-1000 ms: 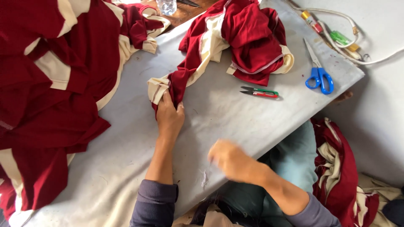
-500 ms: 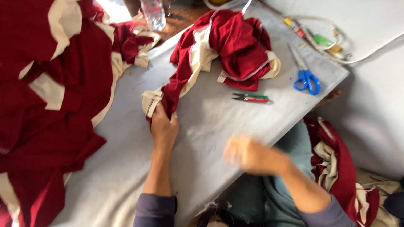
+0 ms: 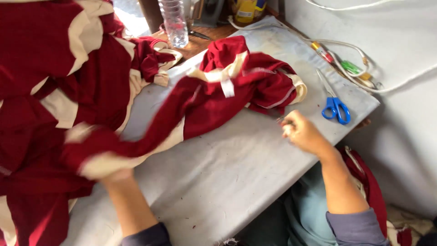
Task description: Trimming loose threads and excess fabric from finished or semi-finished garments using scissors and thread snips.
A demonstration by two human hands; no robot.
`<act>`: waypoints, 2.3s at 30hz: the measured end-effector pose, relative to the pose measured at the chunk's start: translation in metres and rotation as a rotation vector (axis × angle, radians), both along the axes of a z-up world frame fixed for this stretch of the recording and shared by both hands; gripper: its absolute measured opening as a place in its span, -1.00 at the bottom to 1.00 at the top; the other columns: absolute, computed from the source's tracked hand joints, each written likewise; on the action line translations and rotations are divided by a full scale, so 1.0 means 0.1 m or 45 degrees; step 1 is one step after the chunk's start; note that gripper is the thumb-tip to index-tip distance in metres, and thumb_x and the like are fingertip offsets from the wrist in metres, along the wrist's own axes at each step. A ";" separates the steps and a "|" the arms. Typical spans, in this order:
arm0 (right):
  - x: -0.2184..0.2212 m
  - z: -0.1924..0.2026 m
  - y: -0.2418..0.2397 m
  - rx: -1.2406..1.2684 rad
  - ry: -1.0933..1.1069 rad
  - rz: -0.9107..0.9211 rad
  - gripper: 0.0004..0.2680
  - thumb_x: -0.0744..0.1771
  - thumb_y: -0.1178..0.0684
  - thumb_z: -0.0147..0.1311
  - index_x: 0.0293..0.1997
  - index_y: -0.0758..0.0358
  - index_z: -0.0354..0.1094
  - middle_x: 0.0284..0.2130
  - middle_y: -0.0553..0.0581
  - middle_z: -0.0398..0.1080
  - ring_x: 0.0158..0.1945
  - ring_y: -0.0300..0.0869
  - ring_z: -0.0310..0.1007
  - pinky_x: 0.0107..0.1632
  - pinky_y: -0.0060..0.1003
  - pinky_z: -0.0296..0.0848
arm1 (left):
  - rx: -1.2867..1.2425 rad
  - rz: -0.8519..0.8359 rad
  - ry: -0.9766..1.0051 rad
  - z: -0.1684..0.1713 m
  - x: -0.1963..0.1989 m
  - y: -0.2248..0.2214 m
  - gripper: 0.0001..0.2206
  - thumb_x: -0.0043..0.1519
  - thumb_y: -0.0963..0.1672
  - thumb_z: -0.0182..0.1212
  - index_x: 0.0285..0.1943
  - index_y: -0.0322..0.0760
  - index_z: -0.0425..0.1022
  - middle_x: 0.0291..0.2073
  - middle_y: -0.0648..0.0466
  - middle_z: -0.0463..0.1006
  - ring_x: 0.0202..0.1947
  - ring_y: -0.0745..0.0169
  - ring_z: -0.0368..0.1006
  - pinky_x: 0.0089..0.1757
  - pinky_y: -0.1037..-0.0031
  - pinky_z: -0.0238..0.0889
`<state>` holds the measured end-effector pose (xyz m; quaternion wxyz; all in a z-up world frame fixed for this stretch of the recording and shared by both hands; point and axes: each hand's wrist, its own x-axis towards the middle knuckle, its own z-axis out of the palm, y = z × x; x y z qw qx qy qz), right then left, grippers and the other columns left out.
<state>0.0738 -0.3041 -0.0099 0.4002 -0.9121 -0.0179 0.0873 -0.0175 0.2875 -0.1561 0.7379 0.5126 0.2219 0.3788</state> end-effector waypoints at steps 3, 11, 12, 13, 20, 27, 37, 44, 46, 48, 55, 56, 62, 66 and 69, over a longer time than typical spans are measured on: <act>0.47 -0.24 -0.27 0.155 -0.250 -0.130 -0.86 0.22 0.21 -0.03 -0.18 0.23 0.23 -0.59 0.17 0.38 -0.57 -0.08 0.42 -0.49 -0.21 0.38 | 0.390 0.078 0.380 0.11 0.78 -1.06 -0.62 0.20 -0.20 0.15 0.21 -0.38 0.25 0.06 -0.19 0.33 0.06 0.01 0.29 0.05 0.37 0.15; 1.53 -0.21 0.39 -0.299 -0.443 -0.209 -0.71 0.20 -0.07 0.08 0.02 -0.22 0.32 -0.24 -0.06 0.44 -0.17 -0.08 0.45 -0.12 -0.18 0.44 | 1.504 0.000 0.276 1.00 0.64 -2.06 -0.53 -0.03 -0.10 0.31 0.05 -0.37 0.38 -0.10 -0.15 0.41 -0.21 -0.03 0.37 -0.13 0.29 0.25; 1.73 -0.42 0.38 -0.494 -0.376 -0.245 -0.73 0.20 -0.12 0.04 -0.01 -0.23 0.35 -0.37 -0.08 0.47 -0.23 -0.09 0.48 -0.14 -0.17 0.45 | 1.761 -0.150 0.362 0.87 0.66 -2.06 -0.40 -0.09 0.04 0.39 -0.02 -0.49 0.37 -0.19 -0.29 0.44 -0.20 -0.23 0.41 -0.14 0.14 0.28; 1.59 -0.33 0.40 -0.490 -0.378 -0.241 -0.73 0.20 -0.12 0.04 -0.01 -0.23 0.35 -0.37 -0.08 0.47 -0.23 -0.09 0.48 -0.14 -0.17 0.45 | 1.763 -0.144 0.364 0.91 0.65 -2.04 -0.40 -0.09 0.04 0.39 -0.02 -0.49 0.37 -0.19 -0.29 0.44 -0.20 -0.23 0.41 -0.14 0.14 0.28; 0.10 0.24 0.02 0.078 -0.552 -0.019 -0.88 0.25 0.21 -0.03 -0.22 0.17 0.39 -0.50 0.01 0.33 -0.42 -0.28 0.25 -0.29 -0.40 0.24 | 0.742 0.527 0.192 0.93 0.63 -1.62 -0.95 0.14 -0.25 -0.04 -0.28 -0.31 0.32 -0.48 -0.01 0.35 -0.44 0.08 0.32 -0.25 0.37 0.23; -0.67 0.48 -0.30 -0.132 0.314 -0.074 -0.77 0.35 0.01 -0.20 -0.16 0.12 0.49 -0.66 0.08 0.24 -0.48 -0.22 0.20 -0.23 -0.37 0.20 | 1.230 0.280 0.095 0.92 0.67 -1.56 -0.60 0.04 -0.30 0.07 0.09 -0.53 0.17 -0.03 -0.20 0.18 0.02 -0.12 0.16 0.09 0.18 0.05; -0.10 -0.25 -0.15 -0.584 -0.010 -0.068 -0.78 0.23 -0.03 -0.06 -0.05 -0.05 0.30 -0.20 0.13 0.44 -0.15 0.16 0.40 -0.16 -0.06 0.32 | 1.581 -0.591 1.147 1.21 0.51 -2.18 -0.74 0.21 0.01 -0.06 -0.12 -0.21 0.30 -0.20 -0.07 0.50 -0.20 -0.20 0.40 -0.30 0.06 0.19; -0.32 0.95 -0.48 0.946 -0.059 -0.271 -0.97 0.31 0.06 -0.03 -0.23 0.03 0.27 -0.42 -0.13 0.20 -0.48 -0.46 0.08 -0.52 -0.60 0.01 | -0.020 -1.016 -0.315 2.50 0.12 -2.52 -0.53 0.16 0.04 0.08 0.20 -0.19 0.20 -0.04 0.07 0.43 -0.03 0.25 0.35 -0.03 0.35 0.27; -0.32 1.38 -0.61 1.110 -0.114 -0.268 -0.97 0.35 0.10 -0.11 -0.21 0.05 0.24 -0.43 -0.15 0.10 -0.58 -0.50 -0.09 -0.63 -0.65 -0.14 | 0.171 -1.062 -0.572 3.12 -0.06 -2.58 -0.46 0.17 0.11 0.09 0.20 -0.27 0.26 0.02 0.03 0.43 0.06 0.19 0.36 0.05 0.30 0.28; -0.31 1.75 -0.73 1.328 -0.279 -0.430 -0.93 0.26 0.04 -0.03 -0.31 -0.16 0.29 -0.47 -0.31 0.27 -0.62 -0.54 -0.09 -0.58 -0.64 -0.23 | 0.077 -1.078 -0.671 3.43 -0.14 -2.49 -0.49 0.25 0.04 -0.09 0.33 -0.23 0.09 0.20 -0.13 0.27 0.23 -0.28 0.22 -0.15 -0.36 0.39; -0.14 2.65 -0.30 1.190 -0.391 -0.291 -0.83 0.24 0.17 0.00 -0.52 -0.01 0.05 -0.71 -0.17 -0.06 -0.73 -0.49 -0.20 -0.66 -0.54 -0.17 | -0.447 -1.347 -0.620 3.88 0.48 -2.57 -0.46 0.14 0.07 -0.06 0.21 -0.33 0.28 0.16 -0.18 0.34 0.21 -0.11 0.24 0.23 0.18 0.11; 0.12 2.60 -0.23 1.123 -0.479 -0.188 -0.78 0.31 0.16 -0.01 -0.50 -0.03 0.01 -0.68 -0.16 -0.08 -0.69 -0.46 -0.15 -0.64 -0.51 -0.19 | -0.351 -1.336 -0.638 3.88 0.75 -2.57 -0.49 0.02 0.10 0.08 0.01 -0.30 0.39 -0.06 -0.10 0.45 0.02 -0.01 0.34 0.09 0.21 0.22; 0.36 2.05 -0.14 0.506 -0.552 -0.112 -0.73 0.43 0.01 -0.03 -0.46 -0.03 0.01 -0.62 -0.16 0.01 -0.56 -0.40 -0.02 -0.55 -0.37 -0.07 | 0.619 -0.876 -0.152 3.20 1.61 -2.03 -0.52 0.13 -0.10 0.10 0.21 -0.06 0.01 -0.11 0.12 0.40 -0.15 0.35 0.31 -0.10 0.52 0.27; 0.16 1.40 -0.29 0.051 -0.372 -0.016 -0.82 0.36 0.02 -0.20 -0.19 0.12 0.41 -0.26 0.04 0.45 -0.16 -0.15 0.40 -0.03 -0.20 0.31 | 1.381 -0.880 0.352 2.15 1.25 -2.09 -0.51 0.17 -0.02 0.11 0.22 -0.27 0.08 0.12 0.01 0.25 0.14 0.20 0.14 0.07 0.43 -0.06; 0.47 0.11 -0.66 -0.138 -0.358 -0.165 -0.77 0.34 -0.18 -0.05 -0.42 0.03 0.43 -0.57 0.08 0.41 -0.39 -0.06 0.44 -0.28 -0.16 0.37 | 1.588 -0.698 0.162 0.30 1.60 -1.72 -0.39 0.03 -0.06 0.32 0.23 -0.36 0.22 0.07 -0.26 0.34 0.12 -0.18 0.24 0.13 0.19 0.07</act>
